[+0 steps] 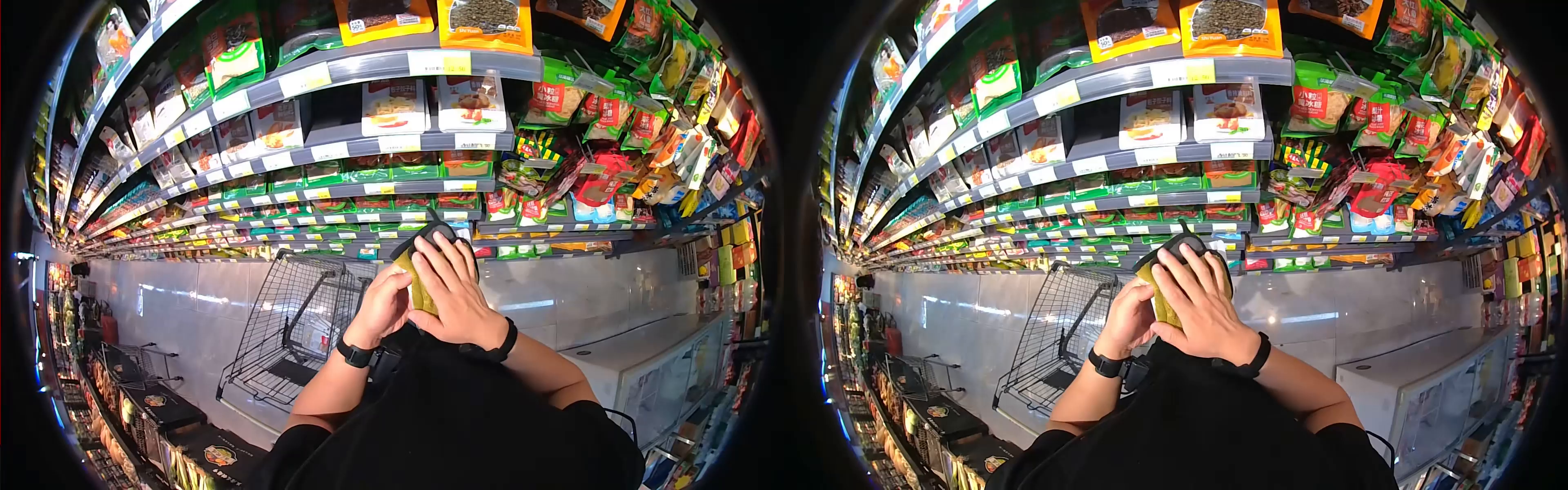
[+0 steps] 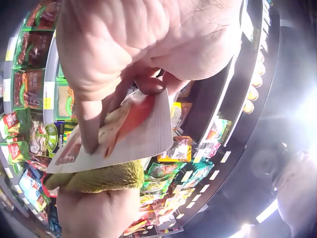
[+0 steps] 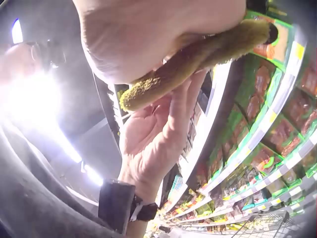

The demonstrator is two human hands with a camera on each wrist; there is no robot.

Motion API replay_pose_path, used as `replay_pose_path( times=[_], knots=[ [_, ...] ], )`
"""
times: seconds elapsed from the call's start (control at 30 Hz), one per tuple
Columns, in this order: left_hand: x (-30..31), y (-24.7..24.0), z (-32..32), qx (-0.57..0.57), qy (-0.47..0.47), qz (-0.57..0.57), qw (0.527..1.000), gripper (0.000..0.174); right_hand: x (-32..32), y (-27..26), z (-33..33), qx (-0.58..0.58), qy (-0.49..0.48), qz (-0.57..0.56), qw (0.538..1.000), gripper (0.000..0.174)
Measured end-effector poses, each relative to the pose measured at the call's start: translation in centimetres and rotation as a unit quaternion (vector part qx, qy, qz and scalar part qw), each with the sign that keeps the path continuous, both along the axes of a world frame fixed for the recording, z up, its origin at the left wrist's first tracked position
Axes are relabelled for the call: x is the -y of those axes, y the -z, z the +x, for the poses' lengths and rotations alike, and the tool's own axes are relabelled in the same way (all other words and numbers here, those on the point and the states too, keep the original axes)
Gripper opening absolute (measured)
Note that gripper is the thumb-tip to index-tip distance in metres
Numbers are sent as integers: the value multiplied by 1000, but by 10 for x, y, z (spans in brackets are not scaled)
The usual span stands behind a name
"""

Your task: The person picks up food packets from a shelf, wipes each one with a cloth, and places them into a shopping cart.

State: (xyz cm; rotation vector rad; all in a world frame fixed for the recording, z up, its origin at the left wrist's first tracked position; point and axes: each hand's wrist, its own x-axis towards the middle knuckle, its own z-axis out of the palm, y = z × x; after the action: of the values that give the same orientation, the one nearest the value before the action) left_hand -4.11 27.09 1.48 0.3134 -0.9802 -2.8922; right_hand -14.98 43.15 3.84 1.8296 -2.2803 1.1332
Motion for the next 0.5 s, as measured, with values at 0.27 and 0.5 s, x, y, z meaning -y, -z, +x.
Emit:
replay_pose_path(
  times=[0.27, 0.5],
  knots=[
    [54, -11, 48, -34, -4, -55, 998, 38, 57, 7, 26, 78, -31, -65, 994, 73],
    [153, 8, 132, -55, 9, -128, 990, 37, 164, -2, 74, -5, -110, -61, 992, 62]
  ],
)
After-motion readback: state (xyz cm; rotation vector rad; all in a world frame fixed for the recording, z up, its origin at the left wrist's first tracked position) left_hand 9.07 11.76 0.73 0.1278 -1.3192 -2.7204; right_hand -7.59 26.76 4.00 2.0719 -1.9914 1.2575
